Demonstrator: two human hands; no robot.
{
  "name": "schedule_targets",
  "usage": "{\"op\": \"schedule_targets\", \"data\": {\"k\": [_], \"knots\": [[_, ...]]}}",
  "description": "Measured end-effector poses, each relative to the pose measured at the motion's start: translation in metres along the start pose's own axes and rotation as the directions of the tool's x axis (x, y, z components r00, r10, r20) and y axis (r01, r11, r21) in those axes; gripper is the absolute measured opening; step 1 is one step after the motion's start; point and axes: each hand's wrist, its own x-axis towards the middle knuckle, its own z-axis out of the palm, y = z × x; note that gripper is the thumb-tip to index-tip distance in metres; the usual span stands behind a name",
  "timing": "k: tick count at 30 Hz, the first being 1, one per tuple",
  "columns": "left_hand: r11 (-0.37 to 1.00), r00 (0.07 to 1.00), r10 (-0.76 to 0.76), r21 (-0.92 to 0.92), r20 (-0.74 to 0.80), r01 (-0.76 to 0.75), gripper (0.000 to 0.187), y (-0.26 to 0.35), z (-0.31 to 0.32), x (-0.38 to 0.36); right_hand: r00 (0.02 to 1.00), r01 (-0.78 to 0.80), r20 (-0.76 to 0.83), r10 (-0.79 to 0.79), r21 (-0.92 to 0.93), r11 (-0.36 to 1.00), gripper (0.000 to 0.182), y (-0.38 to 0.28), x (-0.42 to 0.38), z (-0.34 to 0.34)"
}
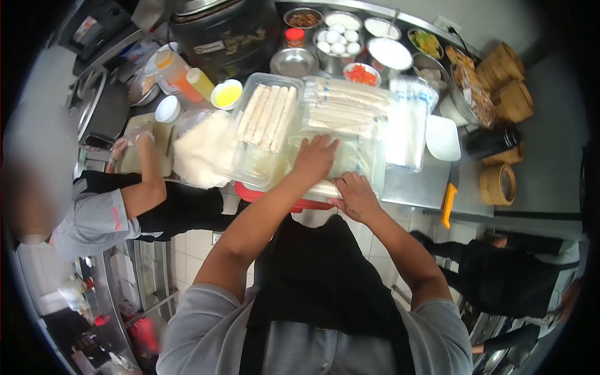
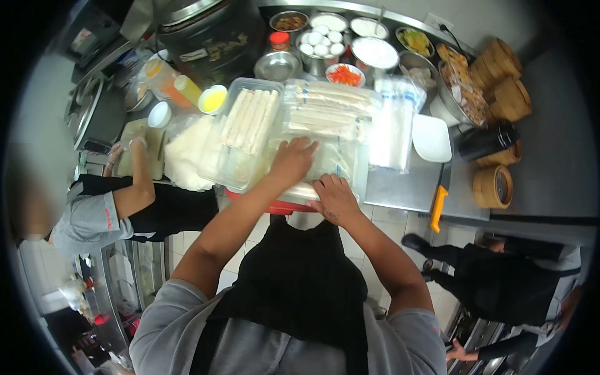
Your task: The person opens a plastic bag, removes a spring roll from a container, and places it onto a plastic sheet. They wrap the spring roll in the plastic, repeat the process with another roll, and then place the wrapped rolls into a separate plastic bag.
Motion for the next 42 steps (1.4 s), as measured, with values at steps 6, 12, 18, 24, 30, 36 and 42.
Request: {"op": "schedule_targets", "data": {"k": [6, 12, 18, 24, 30, 36, 42], "knots": [[0.959, 0.994, 0.075, -0.267, -0.082, -0.094, 0.040, 0.028, -0.017, -0.081, 0.994, -0.042, 0.098, 0.037, 0.044, 0.998, 0.051, 0.003, 0.001, -0.002], [0.956, 0.990, 0.131, -0.259, -0.052, -0.140, 0.042, 0.016, -0.010, -0.092, 0.981, -0.136, 0.171, 0.092, 0.270, 0.953, 0.052, -0.005, 0.051, -0.044], [0.947, 0.977, 0.100, -0.284, -0.189, -0.152, 0.036, 0.015, -0.028, -0.093, 0.989, 0.086, -0.138, -0.043, 0.318, 0.944, 0.037, -0.021, 0.174, -0.051], [0.948, 0.883, -0.130, -0.317, -0.452, -0.023, 0.022, -0.033, -0.072, -0.082, 0.981, -0.191, 0.041, 0.187, 0.129, 0.973, 0.034, 0.021, 0.266, -0.012], [0.813, 0.792, -0.546, -0.400, -0.274, 0.423, 0.021, -0.082, -0.075, -0.084, 0.964, -0.182, 0.171, 0.205, -0.138, 0.974, 0.033, 0.022, 0.303, -0.001], [0.762, 0.765, -0.617, -0.381, -0.183, 0.523, 0.028, -0.083, -0.076, -0.082, 0.982, -0.107, 0.131, 0.137, -0.219, 0.970, 0.029, 0.026, 0.307, 0.016], [0.748, 0.762, -0.647, -0.227, -0.039, 0.623, 0.038, -0.080, -0.078, -0.079, 0.940, -0.235, 0.177, 0.291, -0.280, 0.931, 0.032, 0.018, 0.323, 0.014]]}}
